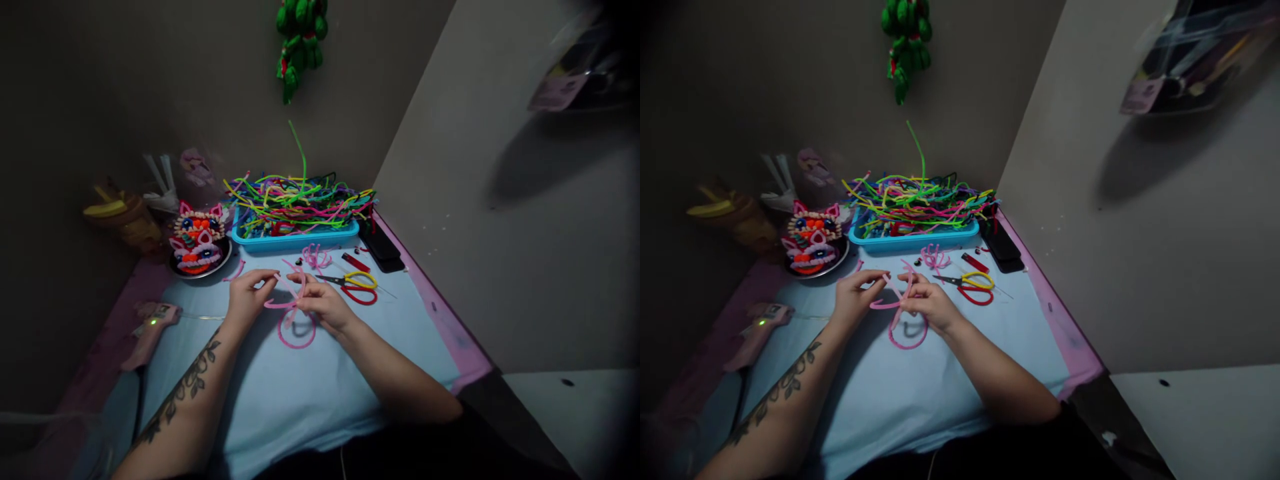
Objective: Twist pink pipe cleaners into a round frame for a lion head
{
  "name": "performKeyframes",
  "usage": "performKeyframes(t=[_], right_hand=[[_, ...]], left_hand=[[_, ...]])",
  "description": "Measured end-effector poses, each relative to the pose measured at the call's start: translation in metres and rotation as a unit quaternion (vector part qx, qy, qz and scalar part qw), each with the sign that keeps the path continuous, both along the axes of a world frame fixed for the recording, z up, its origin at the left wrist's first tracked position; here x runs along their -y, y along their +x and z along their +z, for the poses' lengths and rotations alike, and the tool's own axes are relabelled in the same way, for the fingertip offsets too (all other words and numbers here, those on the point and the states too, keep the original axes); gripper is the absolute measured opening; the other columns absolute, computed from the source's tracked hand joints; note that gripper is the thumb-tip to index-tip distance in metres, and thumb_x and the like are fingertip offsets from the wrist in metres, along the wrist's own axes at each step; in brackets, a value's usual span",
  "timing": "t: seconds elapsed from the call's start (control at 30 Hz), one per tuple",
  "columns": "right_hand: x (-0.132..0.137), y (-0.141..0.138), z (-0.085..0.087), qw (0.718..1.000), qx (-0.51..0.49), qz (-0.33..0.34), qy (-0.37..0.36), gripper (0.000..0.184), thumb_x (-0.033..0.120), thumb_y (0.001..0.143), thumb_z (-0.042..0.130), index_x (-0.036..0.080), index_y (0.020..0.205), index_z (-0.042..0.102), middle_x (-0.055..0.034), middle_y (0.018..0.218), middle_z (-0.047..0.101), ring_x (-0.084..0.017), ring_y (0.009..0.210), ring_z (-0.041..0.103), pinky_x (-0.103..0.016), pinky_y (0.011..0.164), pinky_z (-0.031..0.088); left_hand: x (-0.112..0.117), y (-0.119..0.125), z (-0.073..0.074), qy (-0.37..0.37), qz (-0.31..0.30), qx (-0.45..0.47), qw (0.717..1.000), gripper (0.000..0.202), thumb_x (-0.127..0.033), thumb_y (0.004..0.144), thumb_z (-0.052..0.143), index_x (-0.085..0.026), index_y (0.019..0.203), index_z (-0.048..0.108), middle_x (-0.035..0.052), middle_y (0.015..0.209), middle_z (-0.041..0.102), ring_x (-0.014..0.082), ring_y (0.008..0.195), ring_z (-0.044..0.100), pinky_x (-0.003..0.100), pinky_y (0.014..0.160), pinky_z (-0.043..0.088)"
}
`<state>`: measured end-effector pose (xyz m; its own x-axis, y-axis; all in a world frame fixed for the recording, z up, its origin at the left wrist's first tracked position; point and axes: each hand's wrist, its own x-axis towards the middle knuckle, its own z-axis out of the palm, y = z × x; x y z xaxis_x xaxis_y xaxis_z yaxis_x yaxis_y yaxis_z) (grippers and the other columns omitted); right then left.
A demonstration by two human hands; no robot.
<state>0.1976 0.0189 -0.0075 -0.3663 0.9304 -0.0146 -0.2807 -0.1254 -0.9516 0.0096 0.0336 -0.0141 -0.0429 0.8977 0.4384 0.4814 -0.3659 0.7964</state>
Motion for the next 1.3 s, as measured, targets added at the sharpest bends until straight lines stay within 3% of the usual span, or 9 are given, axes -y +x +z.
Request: performKeyframes(t=[0.13,0.23,0.3,0.43,0.63,0.8,1.0,1.17,1.3], right_hand=[[0.000,0.000,0.000,1.000,-0.007,-0.028,0.004,0.020,0.032,0.058,0.083,0.020,0.055,0.067,-0.0079,0.123,0.060,-0.029,0.126,0.047,-0.039,0.096,0.042],[-0.004,0.000,-0.004,0.998,-0.028,-0.059,-0.026,0.020,0.033,0.056,0.083,0.020,0.055,0.068,-0.0068,0.113,0.065,-0.027,0.115,0.054,-0.037,0.093,0.043],[-0.010,0.001,-0.009,0.990,-0.058,-0.113,-0.067,0.023,0.036,0.056,0.083,0.021,0.055,0.066,-0.0043,0.090,0.068,-0.022,0.094,0.059,-0.035,0.084,0.044],[-0.020,0.004,-0.018,0.968,-0.099,-0.205,-0.104,0.024,0.038,0.055,0.083,0.022,0.058,0.065,0.0025,0.059,0.057,-0.014,0.062,0.050,-0.030,0.064,0.041],[-0.021,-0.001,-0.018,0.967,-0.118,-0.190,-0.124,0.033,0.043,0.050,0.086,0.020,0.067,0.070,0.0005,0.064,0.064,-0.014,0.061,0.050,-0.028,0.061,0.038],[-0.018,-0.001,-0.016,0.975,-0.087,-0.169,-0.119,0.036,0.047,0.051,0.086,0.019,0.066,0.070,0.0029,0.056,0.059,-0.010,0.056,0.044,-0.026,0.059,0.034],[-0.018,0.001,-0.017,0.978,-0.056,-0.180,-0.090,0.036,0.050,0.052,0.084,0.020,0.062,0.068,0.0034,0.055,0.057,-0.011,0.056,0.044,-0.027,0.060,0.035],[-0.017,0.004,-0.017,0.982,-0.025,-0.157,-0.103,0.037,0.054,0.058,0.080,0.020,0.070,0.069,-0.0004,0.068,0.064,-0.014,0.065,0.050,-0.028,0.062,0.035],[-0.012,0.011,-0.008,0.968,0.087,-0.235,0.007,0.031,0.052,0.073,0.069,0.022,0.070,0.067,-0.0002,0.069,0.058,-0.017,0.069,0.049,-0.030,0.067,0.038]], left_hand=[[0.000,0.002,0.001,-0.017,0.020,0.000,1.000,0.016,-0.031,0.079,0.066,-0.021,0.083,0.077,0.0063,0.085,0.078,0.0198,0.077,0.070,0.031,0.069,0.053],[-0.004,0.001,-0.002,-0.055,0.017,0.029,0.998,0.038,-0.033,0.075,0.070,-0.021,0.111,0.071,0.0107,0.109,0.074,0.0205,0.082,0.071,0.031,0.068,0.053],[-0.008,-0.002,-0.005,-0.080,0.033,0.045,0.995,0.054,-0.033,0.075,0.069,-0.020,0.127,0.062,0.0138,0.122,0.069,0.0206,0.085,0.070,0.030,0.066,0.053],[-0.010,-0.003,-0.010,-0.157,0.018,0.092,0.983,0.039,-0.041,0.079,0.063,-0.015,0.107,0.071,0.0142,0.104,0.074,0.0243,0.092,0.069,0.034,0.073,0.054],[0.000,0.014,-0.010,-0.218,-0.117,0.189,0.950,0.040,-0.046,0.071,0.073,-0.018,0.099,0.072,0.0122,0.100,0.074,0.0242,0.088,0.069,0.038,0.078,0.054],[-0.001,0.012,-0.011,-0.225,-0.097,0.160,0.956,0.029,-0.046,0.075,0.069,-0.018,0.079,0.071,0.0055,0.074,0.071,0.0189,0.069,0.064,0.030,0.064,0.050],[-0.006,0.003,-0.010,-0.215,-0.072,0.194,0.954,0.040,-0.051,0.068,0.075,-0.017,0.089,0.073,0.0061,0.078,0.072,0.0185,0.070,0.065,0.030,0.067,0.051],[-0.006,0.002,-0.004,-0.201,-0.060,0.298,0.931,0.042,-0.050,0.063,0.080,-0.017,0.087,0.071,0.0045,0.076,0.071,0.0164,0.069,0.065,0.033,0.073,0.054],[0.000,-0.002,0.013,-0.159,-0.042,0.346,0.924,0.036,-0.045,0.062,0.081,-0.018,0.086,0.071,0.0015,0.072,0.069,0.0140,0.066,0.064,0.031,0.072,0.053]])
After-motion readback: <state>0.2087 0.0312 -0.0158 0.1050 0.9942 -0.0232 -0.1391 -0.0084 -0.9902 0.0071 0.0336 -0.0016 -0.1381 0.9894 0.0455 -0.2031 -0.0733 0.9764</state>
